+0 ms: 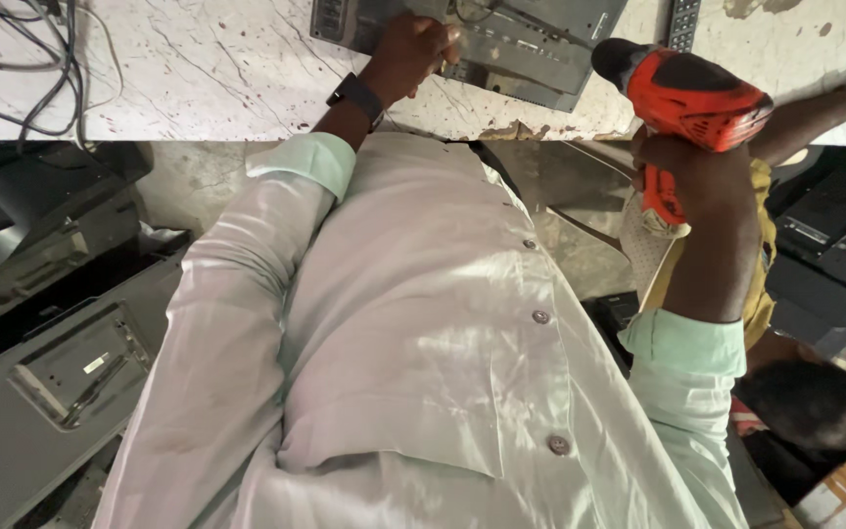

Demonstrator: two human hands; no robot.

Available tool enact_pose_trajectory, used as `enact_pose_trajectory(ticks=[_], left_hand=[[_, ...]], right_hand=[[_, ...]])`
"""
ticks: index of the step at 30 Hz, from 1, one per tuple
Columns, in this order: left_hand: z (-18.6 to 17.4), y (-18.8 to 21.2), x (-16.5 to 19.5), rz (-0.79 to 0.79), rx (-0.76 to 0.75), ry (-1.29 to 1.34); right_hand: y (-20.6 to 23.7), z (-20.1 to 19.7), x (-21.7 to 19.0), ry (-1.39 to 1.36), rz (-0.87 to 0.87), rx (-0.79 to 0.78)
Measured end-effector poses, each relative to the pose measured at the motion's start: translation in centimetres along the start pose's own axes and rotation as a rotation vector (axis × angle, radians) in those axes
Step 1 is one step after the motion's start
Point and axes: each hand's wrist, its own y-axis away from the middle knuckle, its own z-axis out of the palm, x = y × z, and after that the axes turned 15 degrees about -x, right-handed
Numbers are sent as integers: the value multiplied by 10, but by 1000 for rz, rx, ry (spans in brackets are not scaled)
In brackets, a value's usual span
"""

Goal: The person uses a cordless drill to remove screws from the back panel of a television set. They hold the TV steady with one hand while operating the drill with the other, then set the drill down and lift the panel to inspect the interior.

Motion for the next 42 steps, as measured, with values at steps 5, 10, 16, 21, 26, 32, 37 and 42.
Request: enact_pose_trajectory(ticks=[5,10,16,21,26,32,37,42], left_hand=[[0,0,5,2,-16,-1],[0,0,7,-17,-22,30],[-1,-2,3,-15,-19,18],[6,-1,9,-6,-24,49],[21,8,30,-107,-103,172],[23,15,31,-37,-289,517],[15,11,8,44,-156,604],[5,14,4,-26,-33,600]], right_hand=[[-2,-3,-1,22,17,16],[-1,-3,-3,-4,63,31],[6,0,0,-15,12,70],[31,8,4,-109,6,37],[58,24,4,-203,-88,-41],[53,46,6,-303,-91,-18],[46,52,5,-281,-64,-20],[49,49,3,-327,-105,-44]])
